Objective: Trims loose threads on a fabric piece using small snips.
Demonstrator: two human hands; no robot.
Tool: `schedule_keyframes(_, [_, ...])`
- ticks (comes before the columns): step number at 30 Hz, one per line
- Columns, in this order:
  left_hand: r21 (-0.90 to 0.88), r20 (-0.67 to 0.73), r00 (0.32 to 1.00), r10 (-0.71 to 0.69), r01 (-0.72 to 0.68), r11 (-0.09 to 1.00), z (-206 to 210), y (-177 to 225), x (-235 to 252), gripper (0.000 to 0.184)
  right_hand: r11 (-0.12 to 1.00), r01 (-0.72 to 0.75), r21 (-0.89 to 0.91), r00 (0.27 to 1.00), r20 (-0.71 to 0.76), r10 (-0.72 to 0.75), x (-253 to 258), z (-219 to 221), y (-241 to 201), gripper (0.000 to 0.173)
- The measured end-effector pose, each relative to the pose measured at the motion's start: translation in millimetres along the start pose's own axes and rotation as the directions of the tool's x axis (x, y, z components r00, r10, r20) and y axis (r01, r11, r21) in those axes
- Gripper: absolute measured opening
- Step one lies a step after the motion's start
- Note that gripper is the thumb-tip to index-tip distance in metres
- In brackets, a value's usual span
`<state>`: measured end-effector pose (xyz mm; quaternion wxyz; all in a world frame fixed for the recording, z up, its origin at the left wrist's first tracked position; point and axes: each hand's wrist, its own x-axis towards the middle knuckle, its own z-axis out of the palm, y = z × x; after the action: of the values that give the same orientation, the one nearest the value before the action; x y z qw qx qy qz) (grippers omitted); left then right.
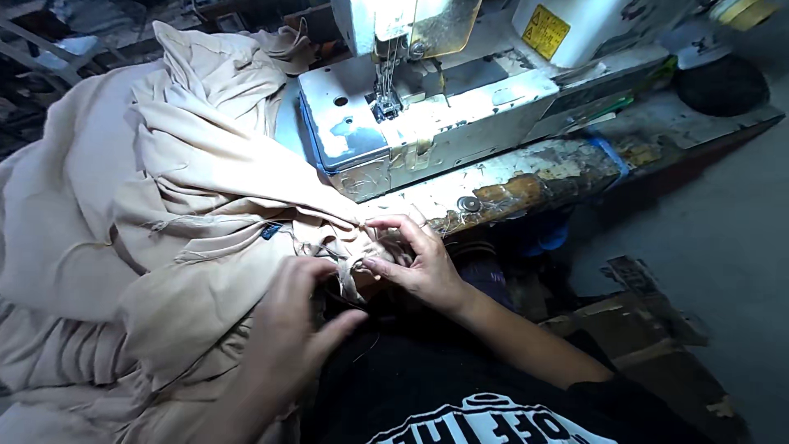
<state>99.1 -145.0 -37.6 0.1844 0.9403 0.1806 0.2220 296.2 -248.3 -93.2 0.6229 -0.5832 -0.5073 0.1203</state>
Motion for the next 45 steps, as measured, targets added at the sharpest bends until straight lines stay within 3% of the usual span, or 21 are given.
schedule_keyframes(3, [-0.051, -0.019, 0.999, -0.048, 0.047, 0.998, 42.9, -12.8, 0.7, 0.029, 0.991, -0.050, -0.123, 0.995, 0.084, 0.061, -0.6, -13.9, 1.0, 0.040])
schedule_keyframes(7, [-0.333, -0.029, 0.993, -0.115, 0.099, 0.938, 22.9, -14.8, 19.1, 0.015, 0.970, -0.189, -0.154, 0.966, 0.146, 0.212, 2.3, -33.5, 5.9, 0.017])
schedule_keyframes(9, [-0.273, -0.062, 0.994, -0.091, 0.071, 0.959, 22.1, -9.0, 20.7, 0.019, 0.973, -0.216, -0.083, 0.961, 0.158, 0.227, 4.4, -37.5, 6.1, 0.012])
schedule_keyframes(11, [-0.110, -0.082, 0.996, -0.030, 0.021, 0.994, 32.8, -4.7, 17.5, 0.038, 0.972, -0.234, 0.027, 0.962, 0.148, 0.228, 5.3, -38.3, 2.3, 0.008])
schedule_keyframes(13, [-0.022, -0.077, 0.997, 0.006, -0.008, 1.000, 47.9, -8.2, 13.0, 0.035, 0.946, -0.274, 0.174, 0.959, 0.126, 0.254, 4.9, -38.3, -2.9, 0.005])
schedule_keyframes(15, [-0.160, -0.086, 0.996, -0.020, 0.006, 0.987, 49.8, -15.3, 15.0, 0.023, 0.898, -0.302, 0.320, 0.953, 0.132, 0.273, 6.9, -40.9, -5.8, 0.004])
schedule_keyframes(17, [-0.435, -0.068, 0.993, -0.098, 0.059, 0.898, 34.4, -13.1, 24.8, 0.017, 0.827, -0.358, 0.433, 0.934, 0.169, 0.316, 10.1, -46.6, -7.0, 0.010])
schedule_keyframes(19, [-0.639, -0.007, 0.982, -0.189, 0.141, 0.756, 16.5, -4.1, 36.3, 0.019, 0.787, -0.419, 0.452, 0.907, 0.238, 0.347, 13.1, -53.6, -8.8, 0.019])
schedule_keyframes(21, [-0.714, 0.033, 0.986, -0.166, 0.139, 0.686, 7.1, 2.5, 45.2, 0.015, 0.790, -0.445, 0.422, 0.891, 0.294, 0.345, 15.7, -56.6, -9.8, 0.014])
schedule_keyframes(24, [-0.627, 0.018, 0.998, -0.068, 0.064, 0.777, 0.5, 4.6, 53.3, 0.010, 0.822, -0.403, 0.402, 0.911, 0.265, 0.317, 14.5, -60.3, -7.9, 0.003])
schedule_keyframes(26, [-0.545, -0.027, 0.988, -0.151, 0.112, 0.831, -6.1, -5.8, 53.4, 0.010, 0.839, -0.372, 0.398, 0.927, 0.208, 0.312, 16.9, -71.7, -1.0, 0.006])
schedule_keyframes(31, [-0.589, -0.026, 0.960, -0.279, 0.210, 0.780, -8.9, -14.3, 50.9, 0.009, 0.819, -0.393, 0.419, 0.917, 0.243, 0.316, 26.2, -69.7, 7.0, 0.008])
schedule_keyframes(40, [-0.654, 0.122, 0.961, -0.246, 0.265, 0.708, 5.8, -23.6, 59.3, 0.008, 0.781, -0.412, 0.470, 0.911, 0.226, 0.345, 26.7, -58.6, 1.9, 0.013])
schedule_keyframes(42, [-0.622, 0.105, 0.969, -0.225, 0.241, 0.745, 8.5, -18.6, 62.3, 0.007, 0.776, -0.420, 0.471, 0.907, 0.230, 0.352, 26.9, -58.2, 1.4, 0.013])
schedule_keyframes(45, [-0.568, 0.071, 0.988, -0.135, 0.152, 0.809, 14.7, -3.3, 68.4, 0.028, 0.781, -0.414, 0.467, 0.910, 0.235, 0.342, 26.0, -56.9, -2.0, 0.013])
